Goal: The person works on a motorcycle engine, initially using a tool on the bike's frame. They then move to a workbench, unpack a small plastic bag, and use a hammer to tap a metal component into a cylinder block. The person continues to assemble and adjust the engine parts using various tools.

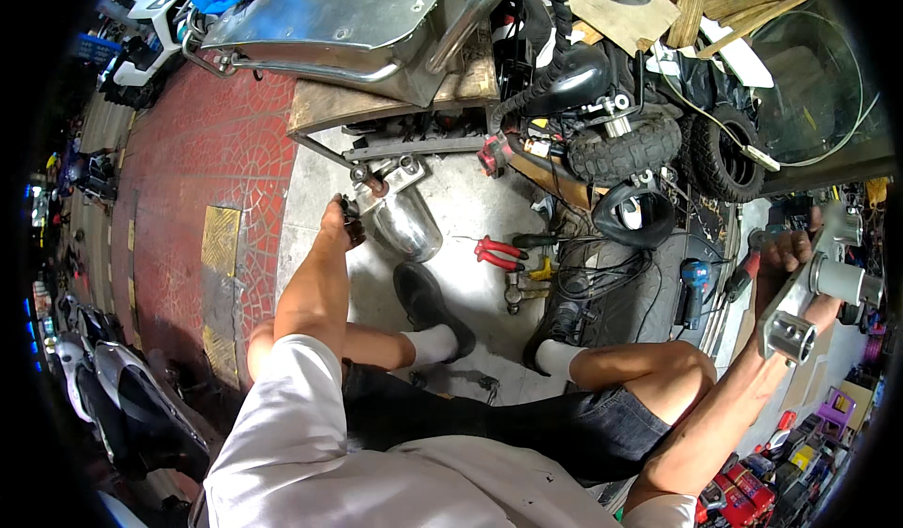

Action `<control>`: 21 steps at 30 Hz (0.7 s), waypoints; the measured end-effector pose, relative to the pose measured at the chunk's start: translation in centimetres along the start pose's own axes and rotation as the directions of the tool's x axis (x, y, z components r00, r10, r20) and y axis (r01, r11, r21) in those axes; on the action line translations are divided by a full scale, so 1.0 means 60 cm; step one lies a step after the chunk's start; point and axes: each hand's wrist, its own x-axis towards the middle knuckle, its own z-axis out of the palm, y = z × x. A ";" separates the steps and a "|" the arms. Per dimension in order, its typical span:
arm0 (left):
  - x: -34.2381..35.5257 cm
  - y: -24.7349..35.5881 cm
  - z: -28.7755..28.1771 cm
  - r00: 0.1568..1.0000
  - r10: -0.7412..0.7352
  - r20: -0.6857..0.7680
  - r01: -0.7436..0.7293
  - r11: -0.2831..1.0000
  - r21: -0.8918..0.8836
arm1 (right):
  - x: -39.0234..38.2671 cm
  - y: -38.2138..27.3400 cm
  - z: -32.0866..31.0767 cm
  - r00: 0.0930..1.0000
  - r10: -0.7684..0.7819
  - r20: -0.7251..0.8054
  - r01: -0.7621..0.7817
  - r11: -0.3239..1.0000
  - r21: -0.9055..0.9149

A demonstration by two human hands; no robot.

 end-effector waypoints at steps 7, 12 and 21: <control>-0.046 0.032 -0.005 0.995 -0.077 0.056 0.068 0.985 0.156 | 0.017 0.022 0.019 0.997 0.074 0.015 -0.074 0.997 0.008; -0.052 0.037 0.033 0.992 -0.066 0.111 0.048 0.987 0.153 | 0.009 0.026 0.044 0.996 0.085 0.000 -0.085 0.996 0.016; 0.042 -0.005 -0.003 0.973 -0.051 0.225 0.083 0.987 -0.138 | 0.031 0.051 0.111 0.978 0.061 -0.197 -0.050 0.997 0.061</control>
